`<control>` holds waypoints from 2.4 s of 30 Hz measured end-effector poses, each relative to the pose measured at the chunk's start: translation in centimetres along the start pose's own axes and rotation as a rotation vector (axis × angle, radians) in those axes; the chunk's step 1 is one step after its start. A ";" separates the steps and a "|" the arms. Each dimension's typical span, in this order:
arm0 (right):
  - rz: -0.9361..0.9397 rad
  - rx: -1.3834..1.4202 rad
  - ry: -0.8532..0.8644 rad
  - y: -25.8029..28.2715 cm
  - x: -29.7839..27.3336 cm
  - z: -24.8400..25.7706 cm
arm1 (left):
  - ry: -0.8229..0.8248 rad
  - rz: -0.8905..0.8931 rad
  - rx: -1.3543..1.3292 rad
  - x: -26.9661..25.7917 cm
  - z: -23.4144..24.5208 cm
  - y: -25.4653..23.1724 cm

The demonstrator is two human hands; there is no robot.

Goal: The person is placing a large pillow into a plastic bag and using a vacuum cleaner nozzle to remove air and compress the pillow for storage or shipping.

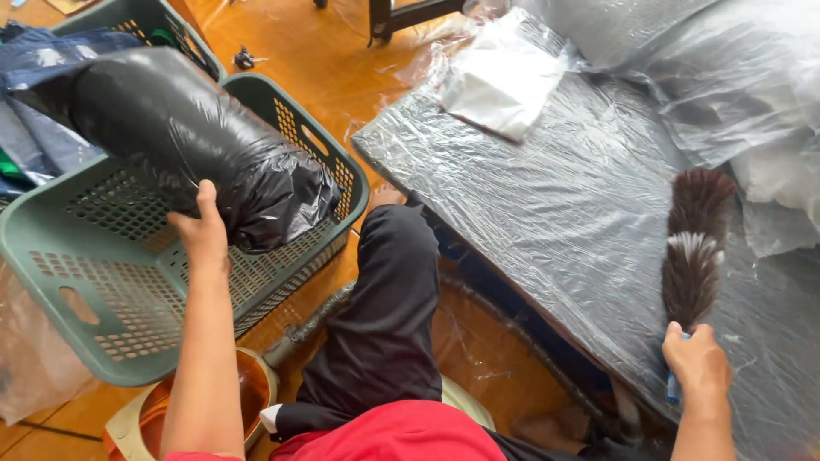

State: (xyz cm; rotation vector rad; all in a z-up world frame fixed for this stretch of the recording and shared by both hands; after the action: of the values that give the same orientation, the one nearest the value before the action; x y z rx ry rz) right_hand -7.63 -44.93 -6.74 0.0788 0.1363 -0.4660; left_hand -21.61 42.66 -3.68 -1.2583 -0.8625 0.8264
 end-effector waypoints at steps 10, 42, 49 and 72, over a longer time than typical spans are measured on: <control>0.026 -0.019 -0.023 0.1 0.2 -0.2 | 0.031 0.355 0.153 1.1 -2.1 13.8; -0.057 0.140 -0.110 2.1 -3.5 2.6 | 0.593 -0.008 1.397 11.2 -11.0 19.8; 0.019 0.166 -0.100 6.8 -6.5 1.8 | 0.397 -0.525 0.408 4.6 -16.0 1.9; -0.318 -0.032 0.042 -13.5 -5.5 5.4 | 1.239 -0.792 0.439 -23.2 -30.2 -16.9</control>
State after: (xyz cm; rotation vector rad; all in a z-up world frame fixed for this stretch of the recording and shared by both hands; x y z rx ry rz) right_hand -17.96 -55.09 -1.23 0.0353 0.1992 -0.7794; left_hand -4.24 6.61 7.94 -0.6943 -0.0752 -0.4216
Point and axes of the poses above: each hand's wrist, its own x-axis towards the middle knuckle, its own z-axis out of the back of the hand, y = z × x, the point moved 7 cm from there along x, towards the middle knuckle, and after that the axes turned 1 degree about -x, right-handed, at the moved point
